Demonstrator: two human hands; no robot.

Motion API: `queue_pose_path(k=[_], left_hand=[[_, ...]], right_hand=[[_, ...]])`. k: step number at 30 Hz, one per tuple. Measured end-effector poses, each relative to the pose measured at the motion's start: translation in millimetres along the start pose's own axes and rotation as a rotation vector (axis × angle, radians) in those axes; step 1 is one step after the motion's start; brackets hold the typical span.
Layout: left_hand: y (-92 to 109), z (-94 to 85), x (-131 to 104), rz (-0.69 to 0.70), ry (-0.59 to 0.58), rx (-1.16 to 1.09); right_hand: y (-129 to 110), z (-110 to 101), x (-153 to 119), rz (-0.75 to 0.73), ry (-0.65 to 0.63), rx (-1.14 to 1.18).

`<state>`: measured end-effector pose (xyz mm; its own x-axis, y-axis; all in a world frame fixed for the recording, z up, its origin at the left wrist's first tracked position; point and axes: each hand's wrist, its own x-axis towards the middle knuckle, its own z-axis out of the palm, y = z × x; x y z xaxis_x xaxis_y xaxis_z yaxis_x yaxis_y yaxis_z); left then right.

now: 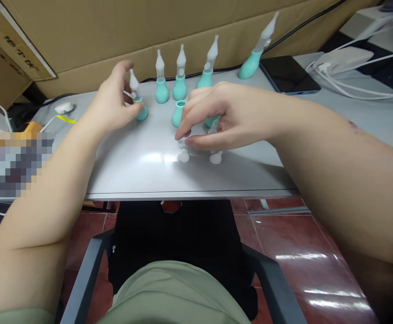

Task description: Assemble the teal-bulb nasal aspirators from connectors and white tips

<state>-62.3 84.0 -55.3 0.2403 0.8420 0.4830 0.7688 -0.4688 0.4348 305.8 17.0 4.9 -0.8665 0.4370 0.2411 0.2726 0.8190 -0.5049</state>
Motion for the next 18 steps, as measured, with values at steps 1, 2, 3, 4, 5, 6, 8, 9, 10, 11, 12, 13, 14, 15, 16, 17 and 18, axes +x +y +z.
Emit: queue_pose_path(k=[1,2,3,4,5,6,8,9,10,11,12,13,14,15,16,17,18], left_hand=[[-5,4.2,3,-0.003,-0.016,-0.014],[-10,7.6,5,-0.022,0.039,-0.016],[-13,9.7,7,-0.029,0.054,-0.016],[-14,10.6,7,-0.019,0.05,-0.011],[-12,10.0,7,0.004,0.046,0.003],[-9,8.4,5,0.042,0.041,0.025],[5,3.3,-1,0.149,0.1,0.085],[14,0.6,-4,0.215,0.166,0.119],[23,-1.6,-7,0.282,0.25,0.139],[33,-3.1,-9,0.341,0.289,0.159],[43,-3.7,-11,0.394,0.283,0.178],[52,-3.3,-12,0.472,0.345,0.166],[61,-2.1,-13,0.554,0.449,0.124],[70,-0.5,-14,0.613,0.476,0.084],[78,1.3,-16,0.65,0.498,0.027],[86,2.8,-18,0.688,0.454,-0.015],[93,3.8,-21,0.697,0.47,-0.093]], right_hand=[[1,1,-1,0.004,-0.001,-0.003],[3,2,-2,0.01,0.0,-0.006],[4,3,-3,0.014,-0.004,-0.007],[5,4,-3,0.012,-0.002,-0.008],[6,5,-3,0.008,-0.003,-0.007],[6,6,-4,0.004,-0.009,-0.007],[6,7,-3,0.002,-0.024,-0.008],[5,7,-3,0.003,-0.03,-0.01],[4,7,-3,0.01,-0.04,-0.016],[4,8,-3,0.019,-0.046,-0.021],[3,8,-3,0.026,-0.048,-0.023],[3,8,-3,0.031,-0.049,-0.021],[4,8,-4,0.038,-0.052,-0.018],[5,8,-4,0.044,-0.054,-0.015],[6,9,-5,0.048,-0.056,-0.014],[8,9,-6,0.051,-0.06,-0.016],[9,9,-6,0.05,-0.062,-0.02]])
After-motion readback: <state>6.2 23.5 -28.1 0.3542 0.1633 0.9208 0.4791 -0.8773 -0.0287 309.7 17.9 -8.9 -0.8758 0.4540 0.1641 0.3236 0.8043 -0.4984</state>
